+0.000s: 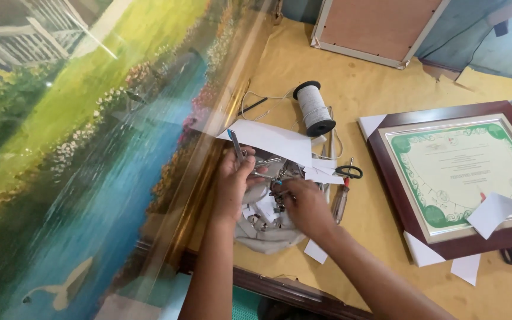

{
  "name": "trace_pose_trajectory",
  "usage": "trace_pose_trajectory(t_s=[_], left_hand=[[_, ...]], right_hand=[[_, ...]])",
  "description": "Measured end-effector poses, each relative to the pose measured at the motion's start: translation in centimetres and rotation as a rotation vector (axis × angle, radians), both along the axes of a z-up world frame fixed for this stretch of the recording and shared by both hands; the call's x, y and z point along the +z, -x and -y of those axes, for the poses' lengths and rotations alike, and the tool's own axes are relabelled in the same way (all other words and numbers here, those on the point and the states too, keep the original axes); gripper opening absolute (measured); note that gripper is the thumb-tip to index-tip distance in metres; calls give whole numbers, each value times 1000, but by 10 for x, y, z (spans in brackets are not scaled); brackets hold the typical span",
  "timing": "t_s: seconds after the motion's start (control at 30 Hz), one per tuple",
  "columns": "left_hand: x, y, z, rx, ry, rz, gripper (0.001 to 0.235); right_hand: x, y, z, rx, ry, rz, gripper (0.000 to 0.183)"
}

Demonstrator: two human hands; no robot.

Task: Finishing the back of framed certificates by applying backing paper, tape, and fasteners using scissors and a utility knife.

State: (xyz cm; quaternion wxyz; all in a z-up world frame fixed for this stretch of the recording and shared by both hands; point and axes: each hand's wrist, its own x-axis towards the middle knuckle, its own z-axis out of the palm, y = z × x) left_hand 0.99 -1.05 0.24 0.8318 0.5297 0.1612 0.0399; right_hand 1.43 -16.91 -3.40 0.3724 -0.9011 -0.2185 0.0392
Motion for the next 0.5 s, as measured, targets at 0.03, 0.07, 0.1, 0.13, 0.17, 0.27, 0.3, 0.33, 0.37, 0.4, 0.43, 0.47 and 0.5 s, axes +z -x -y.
trace_pose_trajectory(t_s=[0.03,0.07,0.1,0.13,0.17,0.27,0.3,0.33,0.37,0.4,0.43,0.47,0.5], left_hand=[[3,3,0,6,-4,-12,24],[7,6,0,11,-8,-24,25],[9,8,0,12,-8,-25,25],[11,9,0,18,-5,-34,24],[13,10,1,24,-2,-40,24],[18,11,4,45,38,5,28],[18,10,4,45,38,5,28],[18,10,5,43,36,1,28],[18,9,5,41,34,-2,29],[21,8,5,42,33,0,29],[23,8,6,37,36,1,29],[25,8,7,33,39,3,29],[27,8,7,33,39,5,29]], right_hand=[[-5,-12,12,-74,264,75,24],[-10,-23,23,-148,528,152,24],[-7,-27,28,-147,528,151,24],[-4,-30,33,-175,599,105,31],[-1,-34,38,-204,669,61,40],[-12,-51,53,-230,730,-81,52],[-8,-54,53,-230,730,-80,52],[-5,-56,52,-221,731,-87,55],[-1,-60,51,-212,731,-91,58],[-2,-67,54,-212,730,-89,58],[-4,-72,56,-197,731,-102,55],[-6,-77,59,-182,732,-115,52],[-6,-79,60,-183,732,-113,52]])
